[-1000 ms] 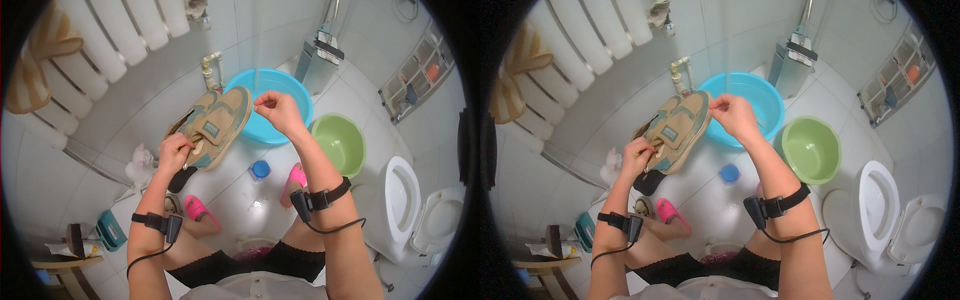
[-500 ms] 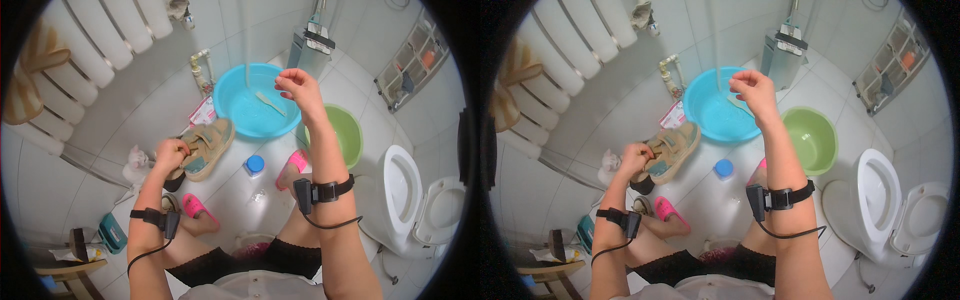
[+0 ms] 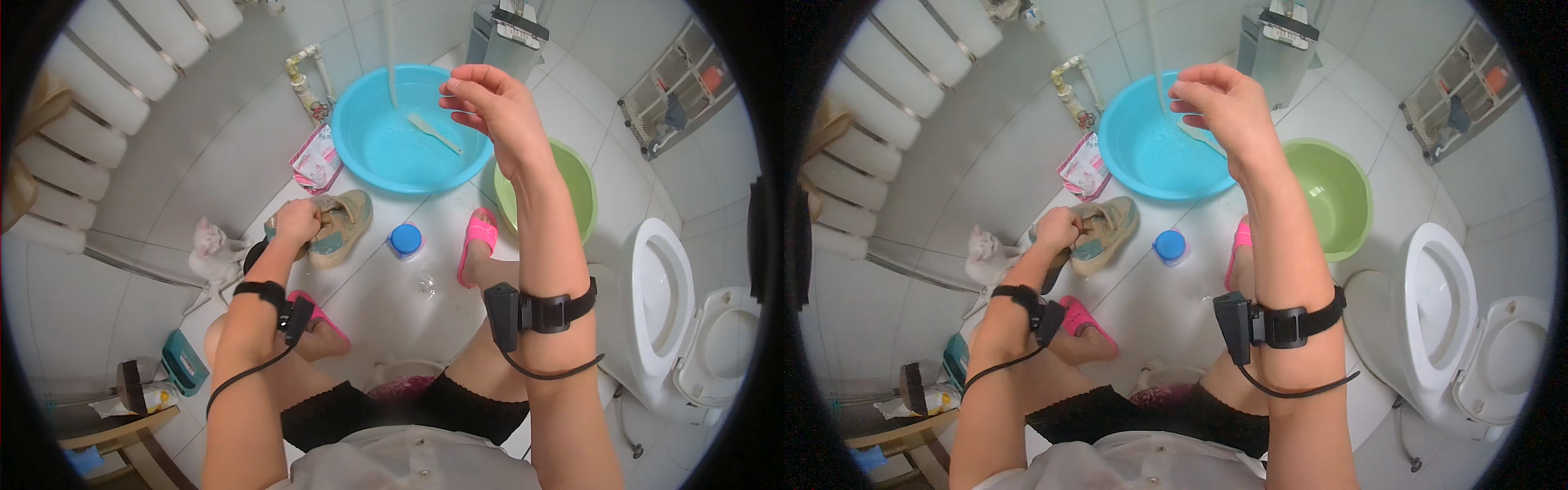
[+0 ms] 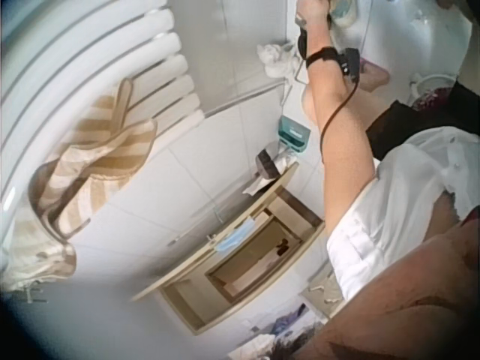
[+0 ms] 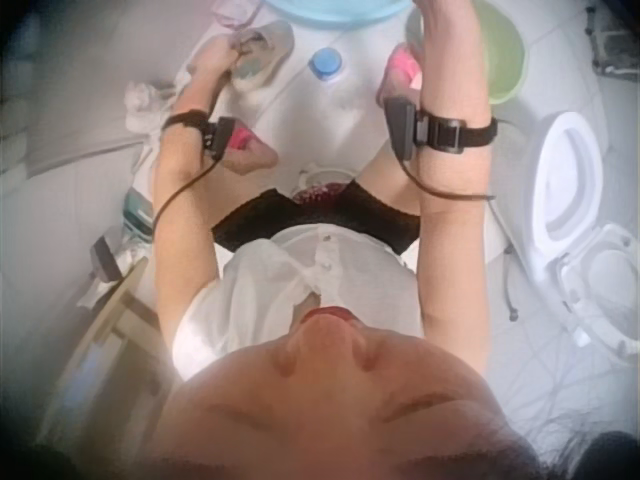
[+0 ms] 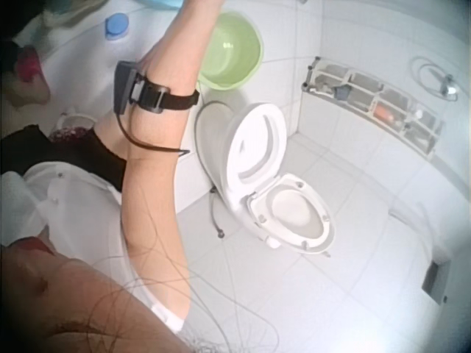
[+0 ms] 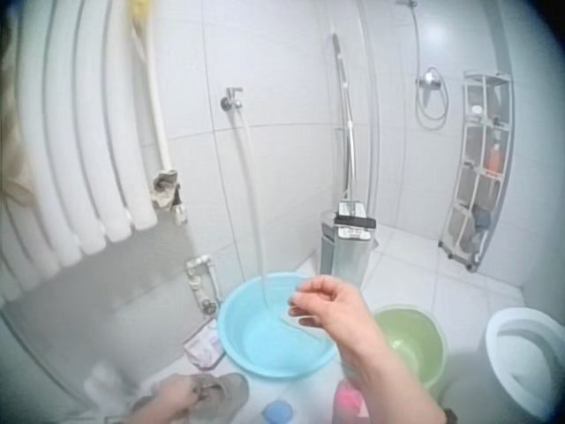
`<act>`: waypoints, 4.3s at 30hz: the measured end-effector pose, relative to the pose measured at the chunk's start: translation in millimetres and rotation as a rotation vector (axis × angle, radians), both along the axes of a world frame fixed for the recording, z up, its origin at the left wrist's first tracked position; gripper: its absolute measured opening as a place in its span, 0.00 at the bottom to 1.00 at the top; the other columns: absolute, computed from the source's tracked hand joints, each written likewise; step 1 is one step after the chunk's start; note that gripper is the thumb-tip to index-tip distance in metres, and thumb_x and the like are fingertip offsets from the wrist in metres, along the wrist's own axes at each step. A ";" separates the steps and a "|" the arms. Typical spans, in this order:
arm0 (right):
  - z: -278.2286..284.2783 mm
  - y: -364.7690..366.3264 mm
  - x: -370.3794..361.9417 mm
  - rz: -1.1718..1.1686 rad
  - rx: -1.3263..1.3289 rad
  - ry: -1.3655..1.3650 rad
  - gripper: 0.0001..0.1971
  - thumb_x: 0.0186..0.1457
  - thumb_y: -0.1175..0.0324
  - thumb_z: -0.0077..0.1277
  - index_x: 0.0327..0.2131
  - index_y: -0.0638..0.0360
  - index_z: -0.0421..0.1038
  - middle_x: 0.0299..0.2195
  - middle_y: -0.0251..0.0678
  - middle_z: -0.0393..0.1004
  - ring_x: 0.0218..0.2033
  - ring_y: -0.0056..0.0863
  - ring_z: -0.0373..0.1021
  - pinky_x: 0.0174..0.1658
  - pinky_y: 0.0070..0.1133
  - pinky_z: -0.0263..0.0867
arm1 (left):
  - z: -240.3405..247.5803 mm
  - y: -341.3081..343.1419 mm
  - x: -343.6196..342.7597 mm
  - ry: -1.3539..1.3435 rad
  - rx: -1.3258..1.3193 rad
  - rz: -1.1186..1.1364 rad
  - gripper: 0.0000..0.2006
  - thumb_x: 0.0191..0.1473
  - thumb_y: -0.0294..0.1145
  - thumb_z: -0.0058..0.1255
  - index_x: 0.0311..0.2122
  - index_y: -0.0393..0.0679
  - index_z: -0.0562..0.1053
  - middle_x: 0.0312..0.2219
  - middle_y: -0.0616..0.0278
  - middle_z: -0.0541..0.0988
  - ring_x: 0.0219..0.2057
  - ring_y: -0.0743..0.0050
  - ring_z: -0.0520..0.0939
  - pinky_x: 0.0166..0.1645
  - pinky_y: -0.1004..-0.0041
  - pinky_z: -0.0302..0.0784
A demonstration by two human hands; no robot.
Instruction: Washing and scrubbing a pair of shoes in a basin in a bathroom.
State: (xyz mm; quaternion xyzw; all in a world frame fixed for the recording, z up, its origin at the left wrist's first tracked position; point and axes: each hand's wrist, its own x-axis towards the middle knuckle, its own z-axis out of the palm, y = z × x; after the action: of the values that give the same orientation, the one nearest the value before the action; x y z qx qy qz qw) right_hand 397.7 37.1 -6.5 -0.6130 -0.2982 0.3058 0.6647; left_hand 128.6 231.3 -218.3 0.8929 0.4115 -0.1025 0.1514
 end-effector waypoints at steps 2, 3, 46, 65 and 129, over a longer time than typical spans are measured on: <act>0.4 -0.8 -3.8 0.019 0.001 0.002 0.10 0.50 0.69 0.51 0.36 0.63 0.71 0.32 0.36 0.76 0.35 0.25 0.73 0.40 0.21 0.66 | -26.7 1.1 2.5 -0.049 0.130 0.010 0.06 0.39 0.29 0.51 0.23 0.52 0.79 0.26 0.56 0.80 0.32 0.56 0.81 0.39 0.63 0.75; 0.0 -1.7 -6.9 0.016 -0.033 -0.015 0.10 0.51 0.69 0.51 0.36 0.63 0.71 0.32 0.35 0.76 0.35 0.24 0.73 0.40 0.21 0.66 | -46.6 3.5 1.1 0.046 0.108 -0.010 0.09 0.41 0.30 0.49 0.29 0.52 0.80 0.31 0.54 0.80 0.36 0.56 0.80 0.44 0.63 0.74; -28.6 98.6 -106.7 0.336 -0.187 -0.020 0.09 0.53 0.69 0.51 0.37 0.62 0.70 0.32 0.35 0.75 0.34 0.23 0.72 0.40 0.20 0.66 | -6.8 47.5 -100.0 -0.683 -0.086 0.602 0.41 0.24 0.41 0.67 0.50 0.42 0.65 0.42 0.49 0.75 0.44 0.53 0.77 0.47 0.64 0.73; -59.6 104.4 -23.5 0.185 -0.477 -0.105 0.08 0.53 0.69 0.52 0.36 0.61 0.70 0.29 0.33 0.75 0.32 0.21 0.71 0.38 0.19 0.65 | -192.7 163.4 -68.1 -0.541 -0.062 0.777 0.39 0.37 0.32 0.62 0.56 0.40 0.58 0.46 0.43 0.73 0.47 0.51 0.74 0.51 0.64 0.70; -8.8 47.6 34.5 0.284 -0.174 -0.184 0.12 0.55 0.66 0.49 0.39 0.62 0.72 0.34 0.34 0.76 0.36 0.22 0.72 0.42 0.20 0.66 | -60.6 9.6 18.3 -0.147 -0.408 0.125 0.28 0.41 0.26 0.47 0.53 0.32 0.65 0.48 0.41 0.71 0.51 0.48 0.71 0.55 0.64 0.65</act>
State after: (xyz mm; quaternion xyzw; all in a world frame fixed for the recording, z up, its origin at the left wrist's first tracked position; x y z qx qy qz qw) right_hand 432.1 84.7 -15.3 -0.6454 -0.4138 0.3638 0.5290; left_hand 146.9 240.9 -278.9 0.8215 0.4246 -0.1087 0.3646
